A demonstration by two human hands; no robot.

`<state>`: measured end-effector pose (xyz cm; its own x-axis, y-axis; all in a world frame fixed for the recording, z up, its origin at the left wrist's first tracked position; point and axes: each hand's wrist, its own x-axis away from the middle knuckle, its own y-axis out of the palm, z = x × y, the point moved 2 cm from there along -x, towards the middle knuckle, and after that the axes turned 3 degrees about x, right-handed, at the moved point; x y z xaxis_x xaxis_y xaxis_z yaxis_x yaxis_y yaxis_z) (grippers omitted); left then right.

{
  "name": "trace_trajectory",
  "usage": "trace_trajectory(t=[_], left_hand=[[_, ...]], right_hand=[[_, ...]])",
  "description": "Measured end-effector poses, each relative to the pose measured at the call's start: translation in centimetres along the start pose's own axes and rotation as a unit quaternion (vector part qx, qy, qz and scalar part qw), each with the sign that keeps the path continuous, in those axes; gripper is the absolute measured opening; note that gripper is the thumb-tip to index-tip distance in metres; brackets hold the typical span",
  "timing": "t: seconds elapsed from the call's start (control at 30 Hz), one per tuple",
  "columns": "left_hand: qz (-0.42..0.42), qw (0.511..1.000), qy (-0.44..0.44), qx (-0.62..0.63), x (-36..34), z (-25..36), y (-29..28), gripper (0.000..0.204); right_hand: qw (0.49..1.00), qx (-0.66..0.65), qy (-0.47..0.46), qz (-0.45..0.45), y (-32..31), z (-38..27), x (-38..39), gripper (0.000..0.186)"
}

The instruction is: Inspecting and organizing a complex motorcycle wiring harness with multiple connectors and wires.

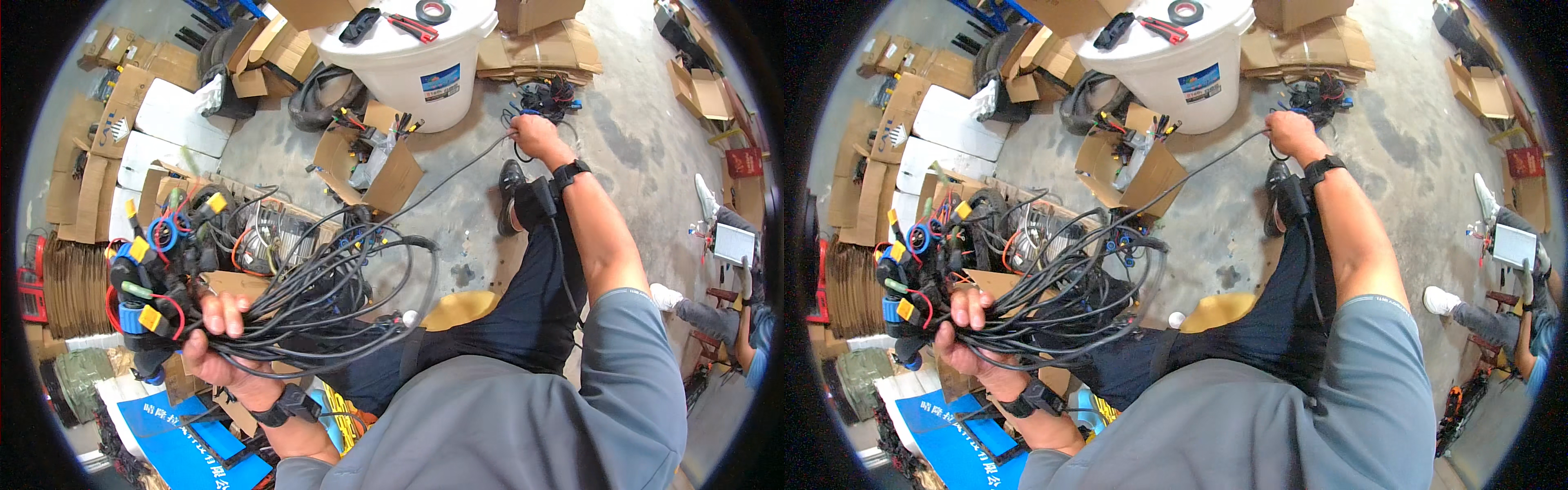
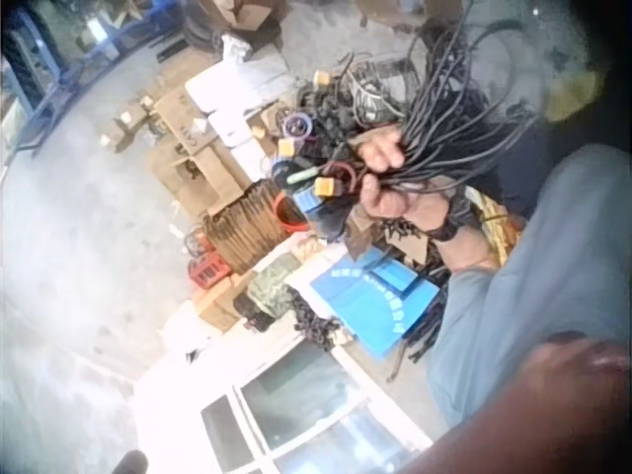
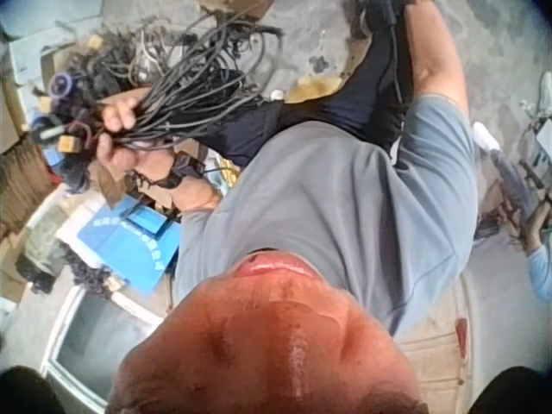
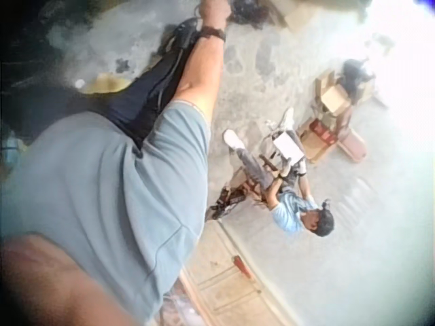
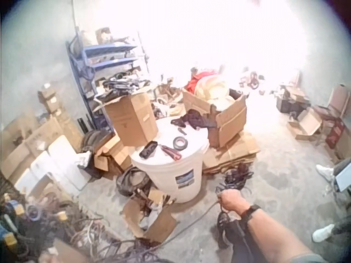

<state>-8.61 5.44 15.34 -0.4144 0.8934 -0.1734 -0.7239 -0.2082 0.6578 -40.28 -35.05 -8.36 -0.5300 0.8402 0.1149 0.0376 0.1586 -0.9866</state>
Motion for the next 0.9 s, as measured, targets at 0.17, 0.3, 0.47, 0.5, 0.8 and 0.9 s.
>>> trace_trajectory(t=[0.17, 0.3, 0.47, 0.5, 0.8, 0.9], left_hand=[[0.029, 0.998, 0.036, -0.029, -0.3, 2.1, -1.4, 0.019], [0.069, 0.995, 0.052, -0.051, -0.7, 3.6, -2.8, 0.02], [0.044, 0.997, 0.065, 0.0, -2.1, 5.1, -3.3, 0.018], [0.051, 0.995, 0.08, -0.005, -2.1, 5.3, -3.5, 0.017], [0.087, 0.994, -0.016, 0.067, -3.2, -2.4, -1.9, 0.019], [0.082, 0.991, -0.042, 0.096, -3.0, -4.8, -0.9, 0.021]], right_hand=[[0.998, -0.03, 0.063, -0.011, -2.8, 2.2, 1.1, 0.035], [0.999, 0.01, 0.017, 0.047, -3.9, 2.9, 2.2, 0.056], [0.994, 0.058, 0.008, 0.091, -5.6, 3.4, 3.1, 0.058], [0.993, 0.045, 0.011, 0.107, -5.8, 3.0, 3.2, 0.058], [0.984, -0.152, -0.044, 0.078, -4.1, 2.2, -1.6, 0.033], [0.946, -0.315, 0.019, -0.074, -4.2, -3.0, -1.7, 0.04]])
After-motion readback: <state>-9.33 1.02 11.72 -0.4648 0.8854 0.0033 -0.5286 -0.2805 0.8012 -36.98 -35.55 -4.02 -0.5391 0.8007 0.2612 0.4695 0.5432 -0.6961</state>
